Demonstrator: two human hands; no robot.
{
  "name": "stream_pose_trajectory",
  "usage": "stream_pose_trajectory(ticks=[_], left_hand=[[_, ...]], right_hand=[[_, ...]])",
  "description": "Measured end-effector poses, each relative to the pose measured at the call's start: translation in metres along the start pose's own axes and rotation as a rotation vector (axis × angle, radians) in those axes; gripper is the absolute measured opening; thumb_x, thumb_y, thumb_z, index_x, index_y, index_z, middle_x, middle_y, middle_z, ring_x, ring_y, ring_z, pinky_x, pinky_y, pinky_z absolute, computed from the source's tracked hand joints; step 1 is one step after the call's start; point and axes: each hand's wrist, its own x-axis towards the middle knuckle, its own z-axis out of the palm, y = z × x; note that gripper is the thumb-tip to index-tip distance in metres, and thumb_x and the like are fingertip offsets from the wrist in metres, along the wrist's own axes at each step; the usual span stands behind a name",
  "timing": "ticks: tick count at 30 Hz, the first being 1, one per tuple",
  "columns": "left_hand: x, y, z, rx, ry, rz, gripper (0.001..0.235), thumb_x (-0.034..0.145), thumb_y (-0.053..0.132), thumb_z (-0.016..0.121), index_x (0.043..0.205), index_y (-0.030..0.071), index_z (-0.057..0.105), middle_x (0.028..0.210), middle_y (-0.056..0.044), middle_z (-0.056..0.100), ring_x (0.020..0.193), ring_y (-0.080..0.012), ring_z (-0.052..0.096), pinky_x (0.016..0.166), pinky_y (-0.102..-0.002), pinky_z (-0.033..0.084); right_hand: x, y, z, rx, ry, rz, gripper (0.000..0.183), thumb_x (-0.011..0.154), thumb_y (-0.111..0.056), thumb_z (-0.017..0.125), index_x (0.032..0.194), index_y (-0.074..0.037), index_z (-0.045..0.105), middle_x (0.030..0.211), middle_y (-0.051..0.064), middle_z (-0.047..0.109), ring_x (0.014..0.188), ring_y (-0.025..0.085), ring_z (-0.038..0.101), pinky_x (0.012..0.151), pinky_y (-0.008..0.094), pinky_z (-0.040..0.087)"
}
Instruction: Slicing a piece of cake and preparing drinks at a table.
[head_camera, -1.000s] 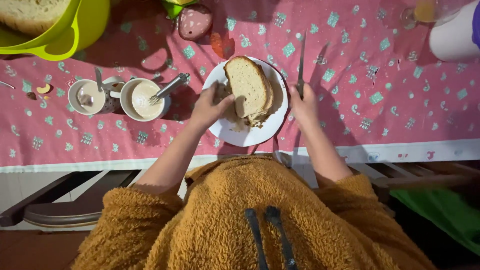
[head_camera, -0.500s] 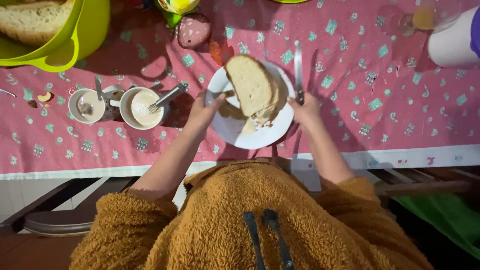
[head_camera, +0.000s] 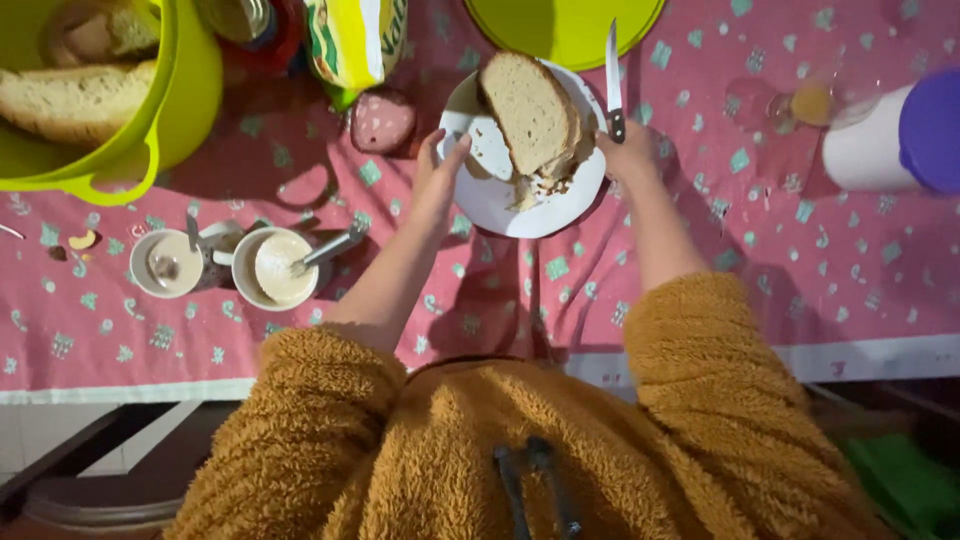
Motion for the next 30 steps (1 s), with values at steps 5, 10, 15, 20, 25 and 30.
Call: stream_pose_trajectory(ticks=[5, 10, 15, 20, 25, 30], left_hand=[[0.012, -0.004, -0.011, 0.014, -0.021, 0.018, 0.078, 0.092, 0.041, 0.071, 0.151, -0.001, 0.042, 0.150, -0.022, 0.050, 0.141, -0.0300, 0.046, 0.117, -0.038, 0.034], [-0.023, -0.004, -0.018, 0.027, -0.123, 0.057, 0.071, 0.097, 0.033, 0.068, 0.152, 0.000, 0.039, 0.157, -0.021, 0.042, 0.148, -0.0277, 0.038, 0.122, -0.038, 0.028], [-0.071, -0.018, -0.021, -0.024, -0.152, 0.069, 0.066, 0.097, 0.024, 0.064, 0.152, 0.003, 0.035, 0.158, -0.016, 0.040, 0.149, -0.0270, 0.036, 0.120, -0.039, 0.030], [-0.084, -0.023, -0.027, -0.050, -0.138, -0.164, 0.055, 0.095, 0.018, 0.062, 0.145, 0.008, 0.041, 0.149, -0.010, 0.050, 0.143, -0.0227, 0.042, 0.116, -0.038, 0.033], [-0.075, -0.035, -0.033, -0.096, -0.168, -0.148, 0.051, 0.095, 0.013, 0.067, 0.142, 0.006, 0.048, 0.131, -0.008, 0.053, 0.129, -0.0210, 0.049, 0.112, -0.037, 0.039], [-0.087, -0.021, -0.028, -0.062, -0.129, -0.185, 0.049, 0.094, 0.016, 0.067, 0.139, 0.008, 0.051, 0.133, -0.007, 0.057, 0.130, -0.0201, 0.052, 0.110, -0.036, 0.041]], right_hand=[[0.030, 0.000, 0.002, 0.064, 0.008, 0.016, 0.014, 0.096, -0.016, 0.075, 0.101, -0.004, 0.071, 0.075, 0.001, 0.066, 0.057, 0.008, 0.056, 0.047, 0.029, 0.043], [0.065, -0.011, -0.014, 0.283, 0.086, 0.147, 0.018, 0.098, -0.025, 0.070, 0.102, -0.007, 0.068, 0.077, -0.001, 0.074, 0.041, 0.009, 0.043, 0.036, 0.028, 0.032], [0.124, 0.003, -0.013, 0.421, 0.232, 0.229, 0.017, 0.094, -0.022, 0.075, 0.092, -0.006, 0.068, 0.069, 0.001, 0.068, 0.042, 0.010, 0.045, 0.036, 0.030, 0.034], [0.168, -0.009, 0.003, 0.476, 0.302, 0.298, 0.019, 0.087, -0.018, 0.080, 0.083, -0.007, 0.065, 0.065, 0.004, 0.065, 0.043, 0.012, 0.047, 0.038, 0.031, 0.033], [0.219, 0.008, -0.002, 0.223, 0.351, 0.265, 0.019, 0.081, -0.015, 0.081, 0.083, -0.004, 0.065, 0.067, 0.005, 0.066, 0.047, 0.013, 0.060, 0.039, 0.031, 0.045], [0.204, -0.020, -0.033, 0.708, 0.245, 0.270, 0.015, 0.082, -0.010, 0.075, 0.086, -0.007, 0.061, 0.062, 0.002, 0.058, 0.042, 0.014, 0.044, 0.039, 0.033, 0.038]])
